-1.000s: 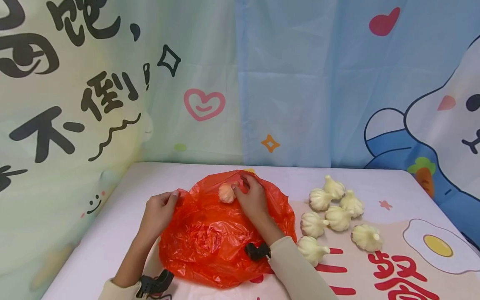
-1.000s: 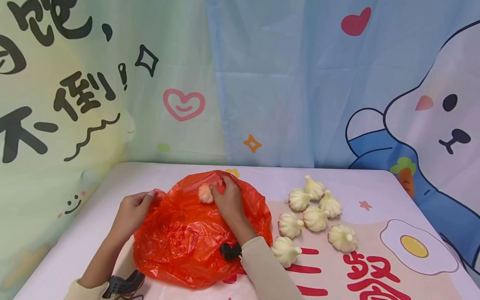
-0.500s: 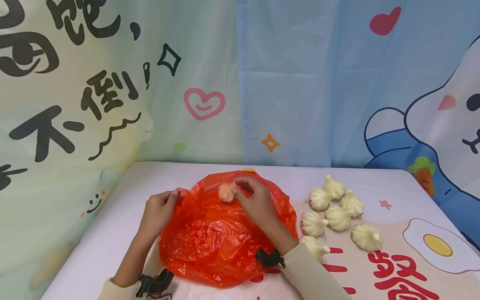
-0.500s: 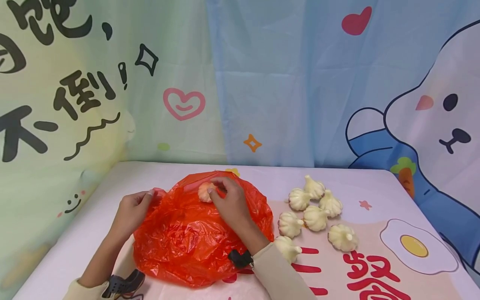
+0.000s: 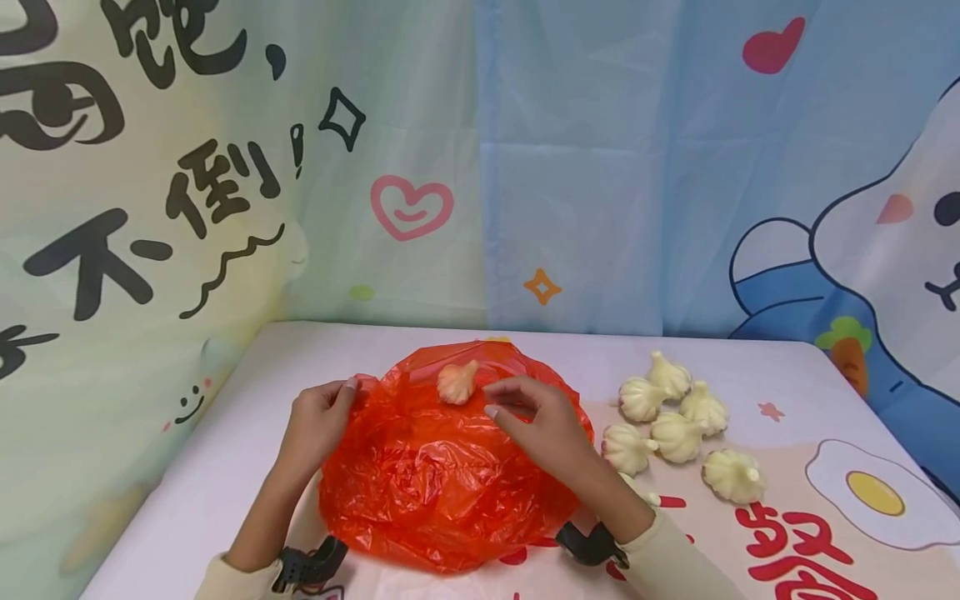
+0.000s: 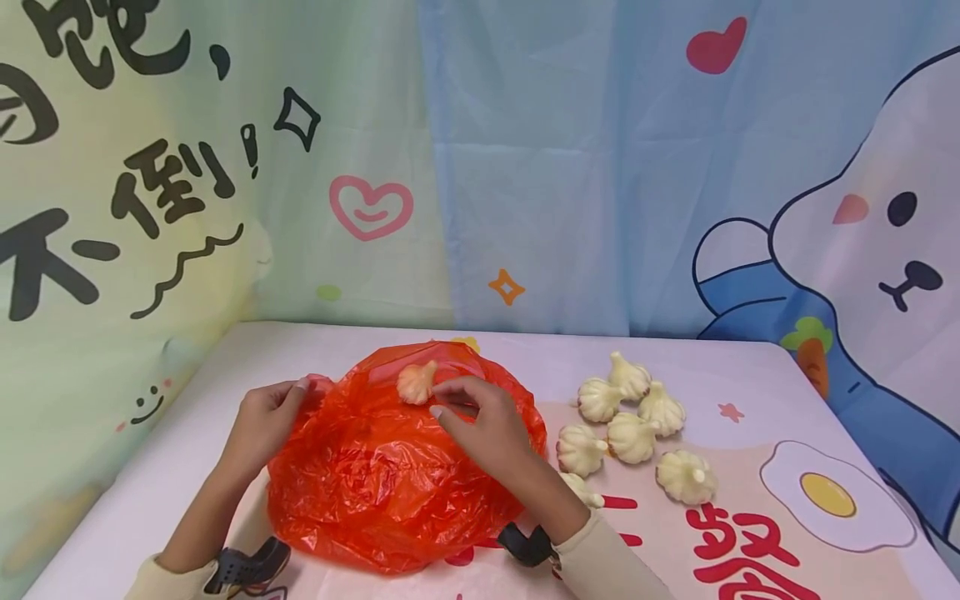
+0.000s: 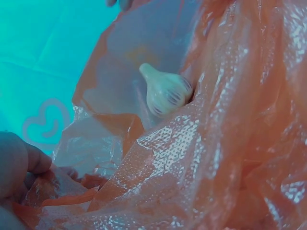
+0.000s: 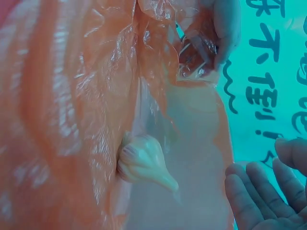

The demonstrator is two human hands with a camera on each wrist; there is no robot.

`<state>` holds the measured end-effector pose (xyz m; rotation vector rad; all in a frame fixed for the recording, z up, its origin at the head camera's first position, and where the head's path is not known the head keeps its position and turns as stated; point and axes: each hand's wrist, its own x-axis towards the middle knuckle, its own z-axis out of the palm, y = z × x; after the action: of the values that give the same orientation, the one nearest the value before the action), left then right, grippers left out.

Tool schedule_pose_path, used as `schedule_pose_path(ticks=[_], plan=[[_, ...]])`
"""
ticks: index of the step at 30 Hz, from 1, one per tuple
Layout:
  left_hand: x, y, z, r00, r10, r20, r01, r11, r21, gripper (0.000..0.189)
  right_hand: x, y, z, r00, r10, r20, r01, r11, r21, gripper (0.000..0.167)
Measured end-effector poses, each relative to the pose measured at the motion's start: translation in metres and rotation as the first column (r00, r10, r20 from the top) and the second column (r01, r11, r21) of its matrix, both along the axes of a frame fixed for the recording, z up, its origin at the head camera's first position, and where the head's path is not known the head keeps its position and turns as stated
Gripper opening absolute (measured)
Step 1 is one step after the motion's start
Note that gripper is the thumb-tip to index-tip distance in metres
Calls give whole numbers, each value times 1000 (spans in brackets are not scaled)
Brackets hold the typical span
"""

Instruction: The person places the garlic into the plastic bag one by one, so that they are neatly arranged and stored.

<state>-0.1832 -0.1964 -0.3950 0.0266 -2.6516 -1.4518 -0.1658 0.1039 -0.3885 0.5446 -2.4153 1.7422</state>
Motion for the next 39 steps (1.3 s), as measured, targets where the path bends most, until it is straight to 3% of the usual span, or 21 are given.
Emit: schedule_pose_path(ticks=[5,11,21,30,36,39], plan=[[1,0,2,1000,5,2,-5,1000,-5,44,9,17,0,997,60,-39,-61,998,-31,23],[0,1,3,1000,6,10,-6,1000,13,43,18,37,1,992,79,-95,-78,997,14,23],[0,-2,5,1000,21,19,-21,1000,-6,43,36,73,-1,996,81,-34,-80,996,40,23],[0,-5,4,999,25,43,-26,1000,6,44,51,106,-4,999,27,-20,-25,996,83,23],[1,-4,4,998,29,57,-30,999,18,43,61,121,-8,992,42,-118,-31,995,96,29],[1,-3,3,998,28,49,-29,999,19,43,65,127,-10,992,11,-127,4,993,117,31]])
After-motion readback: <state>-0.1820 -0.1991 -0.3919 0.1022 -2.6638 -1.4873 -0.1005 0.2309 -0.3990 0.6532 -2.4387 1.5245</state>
